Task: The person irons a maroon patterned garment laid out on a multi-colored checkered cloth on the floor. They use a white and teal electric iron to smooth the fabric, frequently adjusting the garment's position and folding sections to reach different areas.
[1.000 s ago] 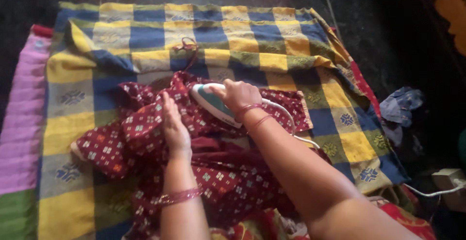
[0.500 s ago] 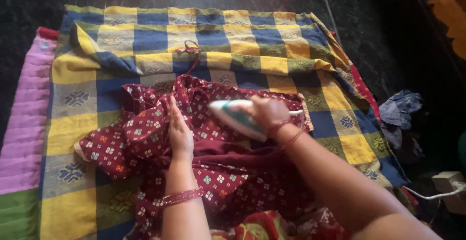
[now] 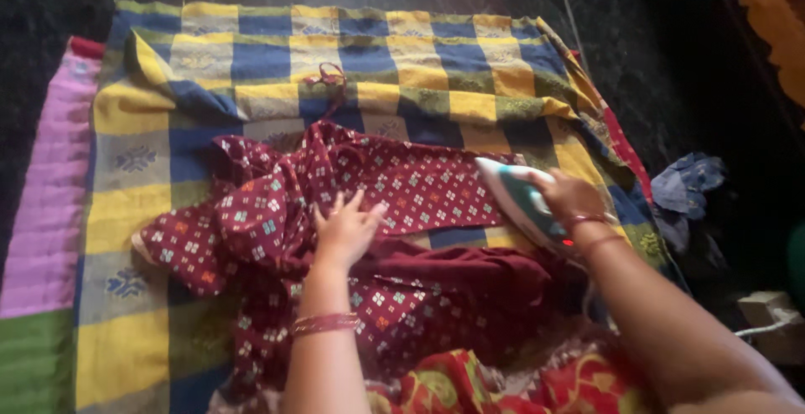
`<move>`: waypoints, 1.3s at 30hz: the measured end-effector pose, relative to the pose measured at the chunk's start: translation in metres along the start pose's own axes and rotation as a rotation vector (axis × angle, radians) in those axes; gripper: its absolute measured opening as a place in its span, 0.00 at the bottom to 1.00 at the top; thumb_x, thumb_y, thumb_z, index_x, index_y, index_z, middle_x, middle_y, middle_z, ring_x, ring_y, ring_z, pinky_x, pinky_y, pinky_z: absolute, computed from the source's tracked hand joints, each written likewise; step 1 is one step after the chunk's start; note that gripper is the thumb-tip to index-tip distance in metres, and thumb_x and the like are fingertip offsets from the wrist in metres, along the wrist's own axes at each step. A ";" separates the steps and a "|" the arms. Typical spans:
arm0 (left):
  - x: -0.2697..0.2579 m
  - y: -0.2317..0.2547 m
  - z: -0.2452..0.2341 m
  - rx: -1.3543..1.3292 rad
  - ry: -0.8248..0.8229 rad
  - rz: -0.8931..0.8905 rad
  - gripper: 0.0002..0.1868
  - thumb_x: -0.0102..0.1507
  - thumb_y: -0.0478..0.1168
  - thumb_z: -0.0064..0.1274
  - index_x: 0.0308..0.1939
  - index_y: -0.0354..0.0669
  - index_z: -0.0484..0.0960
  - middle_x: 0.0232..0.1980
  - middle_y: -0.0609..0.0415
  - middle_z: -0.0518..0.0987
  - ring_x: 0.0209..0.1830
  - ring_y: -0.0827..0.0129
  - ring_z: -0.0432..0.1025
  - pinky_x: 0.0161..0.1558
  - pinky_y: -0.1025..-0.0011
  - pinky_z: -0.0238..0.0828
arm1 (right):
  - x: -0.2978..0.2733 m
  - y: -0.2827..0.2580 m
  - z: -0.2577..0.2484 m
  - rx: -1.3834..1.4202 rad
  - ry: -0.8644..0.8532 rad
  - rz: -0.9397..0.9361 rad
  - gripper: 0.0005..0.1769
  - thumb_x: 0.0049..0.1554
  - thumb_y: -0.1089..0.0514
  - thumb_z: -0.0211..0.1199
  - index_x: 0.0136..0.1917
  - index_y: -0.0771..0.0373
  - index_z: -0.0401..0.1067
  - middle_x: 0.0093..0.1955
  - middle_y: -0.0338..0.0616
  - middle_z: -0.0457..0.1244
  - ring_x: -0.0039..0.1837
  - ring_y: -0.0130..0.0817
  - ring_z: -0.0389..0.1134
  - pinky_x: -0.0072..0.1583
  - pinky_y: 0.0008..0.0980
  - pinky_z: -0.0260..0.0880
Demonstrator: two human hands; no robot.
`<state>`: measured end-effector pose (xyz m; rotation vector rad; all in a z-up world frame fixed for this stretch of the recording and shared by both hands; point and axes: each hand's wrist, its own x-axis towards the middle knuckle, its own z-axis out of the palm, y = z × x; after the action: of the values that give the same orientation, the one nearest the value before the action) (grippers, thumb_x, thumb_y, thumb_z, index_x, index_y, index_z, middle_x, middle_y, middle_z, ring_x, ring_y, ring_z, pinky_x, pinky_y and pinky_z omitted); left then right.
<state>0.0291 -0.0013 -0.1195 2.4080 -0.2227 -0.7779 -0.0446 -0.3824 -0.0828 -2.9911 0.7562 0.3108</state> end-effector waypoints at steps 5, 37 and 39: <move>-0.022 0.037 0.011 0.317 -0.150 0.056 0.23 0.66 0.64 0.39 0.56 0.70 0.84 0.85 0.62 0.40 0.86 0.58 0.29 0.78 0.43 0.14 | -0.017 0.124 0.002 -0.180 0.008 -0.120 0.35 0.47 0.36 0.54 0.68 0.39 0.73 0.56 0.52 0.69 0.56 0.58 0.71 0.57 0.54 0.71; 0.031 0.118 0.072 -0.003 0.786 0.454 0.19 0.59 0.35 0.55 0.53 0.51 0.87 0.63 0.48 0.82 0.67 0.56 0.74 0.70 0.57 0.71 | -0.019 0.224 -0.077 0.380 0.534 0.252 0.35 0.69 0.32 0.54 0.45 0.66 0.78 0.40 0.56 0.67 0.44 0.53 0.69 0.46 0.49 0.69; 0.014 0.086 0.054 0.203 0.554 -0.069 0.31 0.64 0.57 0.57 0.70 0.56 0.71 0.80 0.43 0.58 0.74 0.43 0.53 0.64 0.34 0.52 | -0.023 0.196 -0.094 0.511 0.461 0.314 0.34 0.69 0.29 0.56 0.48 0.64 0.78 0.41 0.55 0.68 0.44 0.51 0.70 0.45 0.49 0.68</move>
<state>0.0115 -0.1015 -0.1116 2.7259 0.0059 -0.0958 -0.1405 -0.5523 0.0160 -2.4641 1.1359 -0.5100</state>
